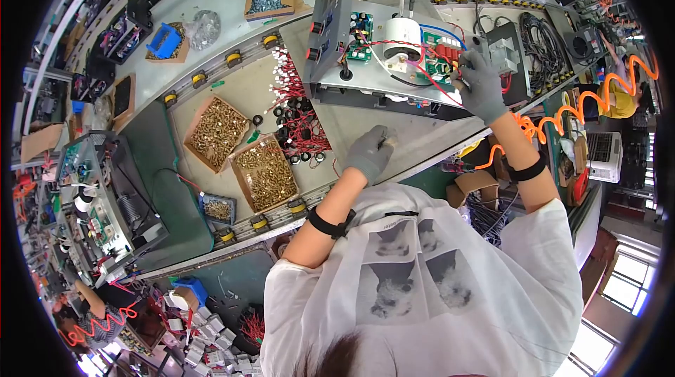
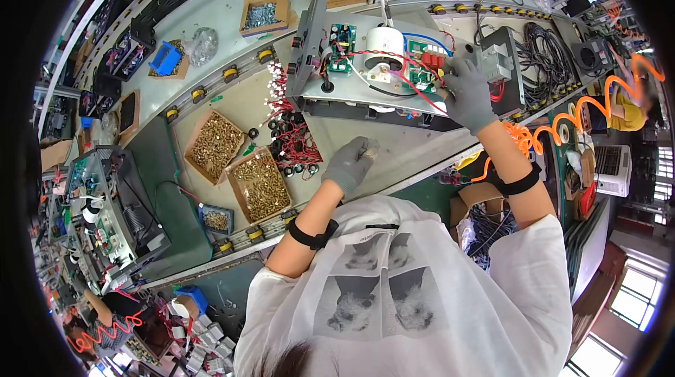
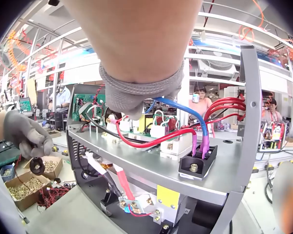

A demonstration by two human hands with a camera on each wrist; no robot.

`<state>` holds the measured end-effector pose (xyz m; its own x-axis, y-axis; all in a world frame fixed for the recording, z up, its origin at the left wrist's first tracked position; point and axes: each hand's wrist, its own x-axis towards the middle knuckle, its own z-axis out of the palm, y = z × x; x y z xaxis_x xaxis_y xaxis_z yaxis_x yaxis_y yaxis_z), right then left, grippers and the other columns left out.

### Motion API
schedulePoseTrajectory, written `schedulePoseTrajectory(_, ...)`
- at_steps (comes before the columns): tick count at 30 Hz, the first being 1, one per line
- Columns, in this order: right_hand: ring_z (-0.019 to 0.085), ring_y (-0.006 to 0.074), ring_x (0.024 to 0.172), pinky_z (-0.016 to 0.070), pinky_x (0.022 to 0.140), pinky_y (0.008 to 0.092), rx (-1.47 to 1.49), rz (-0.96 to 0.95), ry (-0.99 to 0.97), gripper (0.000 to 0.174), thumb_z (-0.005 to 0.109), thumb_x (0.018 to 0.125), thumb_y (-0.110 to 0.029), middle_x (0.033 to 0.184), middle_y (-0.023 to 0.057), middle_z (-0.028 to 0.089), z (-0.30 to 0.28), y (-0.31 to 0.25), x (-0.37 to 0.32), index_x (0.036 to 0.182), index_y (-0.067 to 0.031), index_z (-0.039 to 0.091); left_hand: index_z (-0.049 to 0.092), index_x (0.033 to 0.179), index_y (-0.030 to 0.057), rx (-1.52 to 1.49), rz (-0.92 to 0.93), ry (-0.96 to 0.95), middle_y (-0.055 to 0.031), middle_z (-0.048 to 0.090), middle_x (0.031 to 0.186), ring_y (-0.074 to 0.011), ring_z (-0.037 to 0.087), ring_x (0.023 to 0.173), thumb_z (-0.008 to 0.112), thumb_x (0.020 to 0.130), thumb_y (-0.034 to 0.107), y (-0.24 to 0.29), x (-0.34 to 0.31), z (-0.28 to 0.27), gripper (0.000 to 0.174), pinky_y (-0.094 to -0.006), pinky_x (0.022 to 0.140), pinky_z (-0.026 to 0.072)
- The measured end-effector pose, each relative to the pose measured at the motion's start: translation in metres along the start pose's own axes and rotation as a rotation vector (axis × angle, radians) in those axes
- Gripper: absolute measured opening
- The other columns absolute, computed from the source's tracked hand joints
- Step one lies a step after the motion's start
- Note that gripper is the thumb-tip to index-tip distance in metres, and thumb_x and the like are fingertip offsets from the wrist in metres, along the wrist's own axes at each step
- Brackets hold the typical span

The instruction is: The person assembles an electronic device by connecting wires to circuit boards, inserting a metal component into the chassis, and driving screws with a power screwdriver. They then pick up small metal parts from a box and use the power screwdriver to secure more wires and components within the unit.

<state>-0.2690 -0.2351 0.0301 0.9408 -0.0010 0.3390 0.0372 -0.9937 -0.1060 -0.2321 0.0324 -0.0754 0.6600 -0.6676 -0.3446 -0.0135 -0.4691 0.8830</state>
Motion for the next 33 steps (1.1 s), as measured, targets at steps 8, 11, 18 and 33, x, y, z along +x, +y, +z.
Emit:
schedulePoseTrajectory(8, 0.053, 0.0273, 0.087, 0.0446, 0.070, 0.0387, 0.019, 0.020, -0.053, 0.012, 0.070, 0.063, -0.009, 0.101, 0.0070, 0.053, 0.002, 0.002, 0.004, 0.072, -0.0054, 0.063, 0.059, 0.105, 0.0076, 0.022, -0.031, -0.049, -0.0116, 0.065, 0.088, -0.0207, 0.061, 0.076, 0.057, 0.087, 0.028, 0.008, 0.001, -0.006, 0.027, -0.0306, 0.071, 0.0467)
schedulePoseTrajectory(11, 0.052, 0.0252, 0.092, 0.0433, 0.075, 0.0380, -0.049, -0.102, -0.071, 0.012, 0.070, 0.062, -0.009, 0.105, 0.0045, 0.054, -0.004, 0.006, 0.011, 0.073, -0.0096, 0.066, 0.058, 0.105, 0.0053, -0.023, 0.000, -0.017, -0.0120, 0.065, 0.089, -0.0203, 0.061, 0.077, 0.057, 0.087, 0.025, -0.002, 0.002, -0.003, 0.027, -0.0301, 0.072, 0.0465)
schedulePoseTrajectory(18, 0.049, 0.0233, 0.100, 0.0399, 0.083, 0.0375, -0.225, -0.203, -0.203, 0.014, 0.065, 0.064, -0.007, 0.109, -0.0008, 0.053, -0.005, 0.005, 0.018, 0.074, -0.0163, 0.068, 0.058, 0.103, 0.0022, -0.085, 0.116, 0.005, -0.0126, 0.065, 0.095, -0.0210, 0.060, 0.081, 0.055, 0.085, 0.015, -0.019, 0.008, 0.003, 0.022, -0.0294, 0.074, 0.0459)
schedulePoseTrajectory(33, 0.046, 0.0237, 0.108, 0.0363, 0.095, 0.0414, -0.434, -0.292, -0.219, 0.018, 0.059, 0.073, -0.024, 0.113, 0.0015, 0.050, -0.004, -0.001, 0.003, 0.088, -0.0194, 0.067, 0.061, 0.100, 0.0000, -0.148, -0.001, -0.041, -0.0094, 0.064, 0.084, -0.0149, 0.057, 0.072, 0.058, 0.086, 0.023, -0.026, 0.000, -0.007, 0.027, -0.0271, 0.069, 0.0455)
